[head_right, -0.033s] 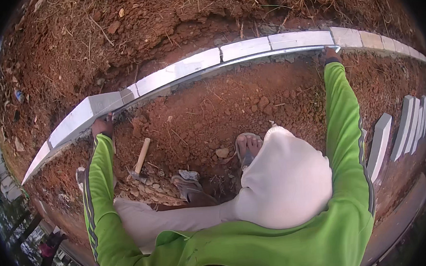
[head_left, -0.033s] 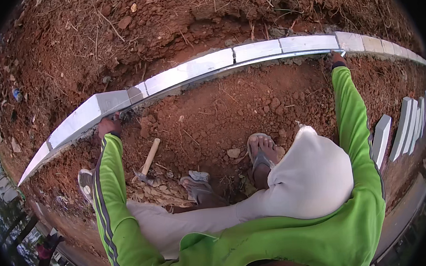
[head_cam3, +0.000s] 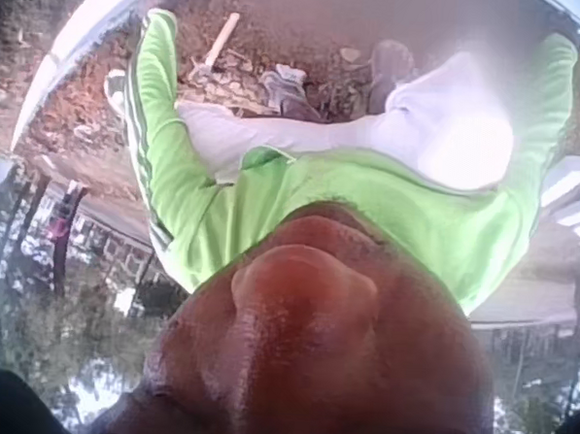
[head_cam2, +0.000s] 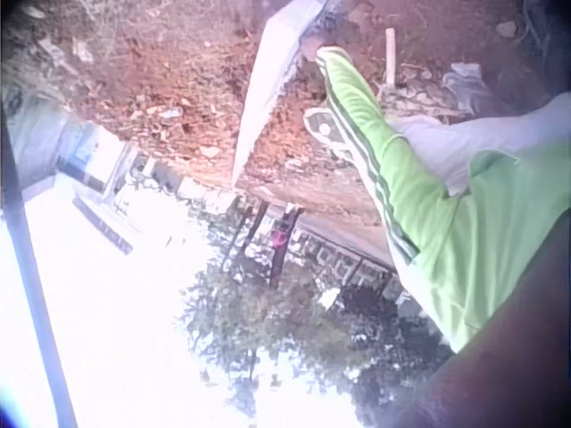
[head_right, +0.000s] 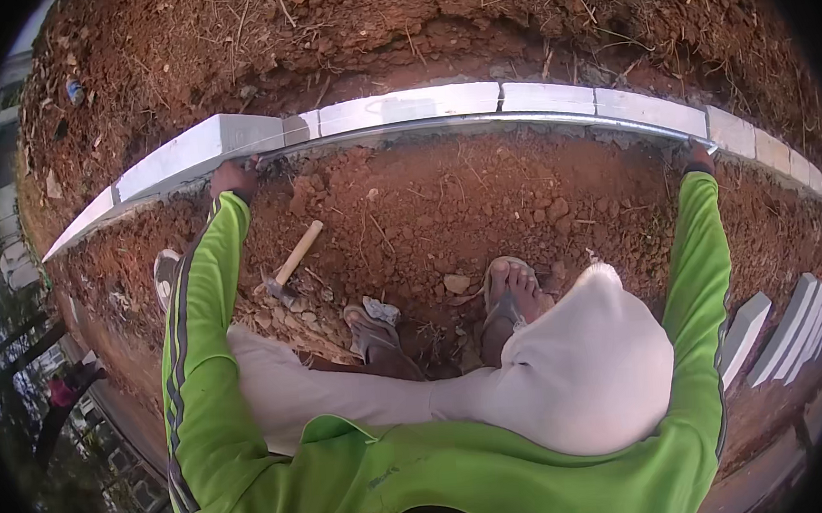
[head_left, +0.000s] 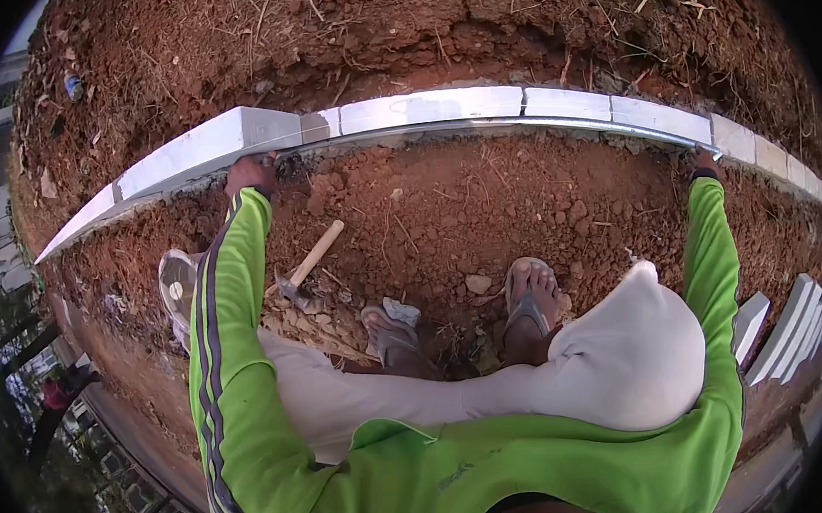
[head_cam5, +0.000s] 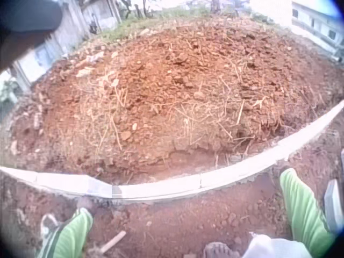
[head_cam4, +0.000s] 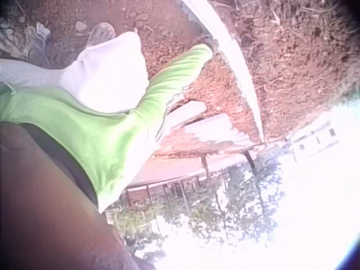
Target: The person marks a white concrete curb with a pen and then applies mortar from a bucket to the joints using a trowel.
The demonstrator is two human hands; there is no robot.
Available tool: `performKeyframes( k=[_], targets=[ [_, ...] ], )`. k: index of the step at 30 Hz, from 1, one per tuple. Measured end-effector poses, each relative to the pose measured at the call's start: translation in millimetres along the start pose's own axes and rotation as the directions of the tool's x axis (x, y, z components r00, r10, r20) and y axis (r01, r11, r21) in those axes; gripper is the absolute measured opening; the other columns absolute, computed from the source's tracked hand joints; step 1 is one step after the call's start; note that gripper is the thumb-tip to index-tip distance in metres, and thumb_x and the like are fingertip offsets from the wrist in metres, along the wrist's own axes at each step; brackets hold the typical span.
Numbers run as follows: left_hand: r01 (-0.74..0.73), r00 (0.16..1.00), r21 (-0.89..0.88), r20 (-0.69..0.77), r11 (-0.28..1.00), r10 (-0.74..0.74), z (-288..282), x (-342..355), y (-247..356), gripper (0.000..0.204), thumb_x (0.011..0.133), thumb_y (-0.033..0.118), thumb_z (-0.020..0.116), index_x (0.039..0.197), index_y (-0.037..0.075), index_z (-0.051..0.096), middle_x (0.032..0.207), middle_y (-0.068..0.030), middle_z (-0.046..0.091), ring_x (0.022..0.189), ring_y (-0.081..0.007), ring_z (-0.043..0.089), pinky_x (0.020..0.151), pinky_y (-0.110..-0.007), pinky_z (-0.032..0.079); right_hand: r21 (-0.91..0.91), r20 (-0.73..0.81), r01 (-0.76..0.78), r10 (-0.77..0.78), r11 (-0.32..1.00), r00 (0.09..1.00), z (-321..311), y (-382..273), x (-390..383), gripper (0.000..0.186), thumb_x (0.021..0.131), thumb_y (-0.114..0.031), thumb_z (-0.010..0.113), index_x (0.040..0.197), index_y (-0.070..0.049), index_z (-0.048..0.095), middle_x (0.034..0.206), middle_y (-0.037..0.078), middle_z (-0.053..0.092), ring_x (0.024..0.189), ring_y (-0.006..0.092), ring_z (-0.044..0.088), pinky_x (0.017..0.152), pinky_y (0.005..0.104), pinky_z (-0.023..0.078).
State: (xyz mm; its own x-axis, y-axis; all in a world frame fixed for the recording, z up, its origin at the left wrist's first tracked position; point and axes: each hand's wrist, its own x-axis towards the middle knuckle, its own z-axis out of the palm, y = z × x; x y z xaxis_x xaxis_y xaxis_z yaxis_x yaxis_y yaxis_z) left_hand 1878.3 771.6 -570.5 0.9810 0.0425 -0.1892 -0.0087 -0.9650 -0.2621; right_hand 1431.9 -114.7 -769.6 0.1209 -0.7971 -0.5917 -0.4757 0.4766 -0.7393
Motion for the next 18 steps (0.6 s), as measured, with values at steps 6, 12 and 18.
performKeyframes(
  k=[6,12,18],
  targets=[
    [0.101,0.994,-0.126,0.056,0.987,-0.095,-18,-29,-21,0.057,0.069,0.04,0.085,0.111,0.005,0.071,0.115,-0.0213,0.07,0.109,-0.0373,0.067,0.095,-0.049,0.052,0.069,0.049,-0.062,0.059,0.996,0.997,41,5,35,0.034,0.1,-0.039,0.052,0.119,-0.013,0.062,0.093,-0.001,0.063,0.05,0.0144,0.036,0.045,0.033,0.032],
    [0.075,0.996,-0.081,0.047,0.994,-0.071,-14,-34,-7,0.057,0.093,0.059,0.058,0.112,0.007,0.072,0.115,-0.0199,0.07,0.107,-0.0389,0.067,0.092,-0.049,0.054,0.012,0.007,-0.095,0.095,0.995,0.995,21,-20,52,0.039,0.101,-0.033,0.047,0.133,-0.014,0.058,0.105,-0.001,0.065,0.049,0.0138,0.034,0.044,0.0303,0.032],
    [0.06,0.998,-0.096,0.028,0.994,-0.057,-7,-32,-10,0.056,0.094,0.058,0.055,0.113,0.008,0.072,0.115,-0.0194,0.07,0.107,-0.0375,0.067,0.092,-0.049,0.053,-0.096,0.066,0.061,-0.055,0.993,0.996,3,-26,100,0.044,0.1,-0.029,0.045,0.141,-0.014,0.055,0.113,0.0,0.068,0.056,0.014,0.04,0.048,0.0302,0.037]
  ],
)
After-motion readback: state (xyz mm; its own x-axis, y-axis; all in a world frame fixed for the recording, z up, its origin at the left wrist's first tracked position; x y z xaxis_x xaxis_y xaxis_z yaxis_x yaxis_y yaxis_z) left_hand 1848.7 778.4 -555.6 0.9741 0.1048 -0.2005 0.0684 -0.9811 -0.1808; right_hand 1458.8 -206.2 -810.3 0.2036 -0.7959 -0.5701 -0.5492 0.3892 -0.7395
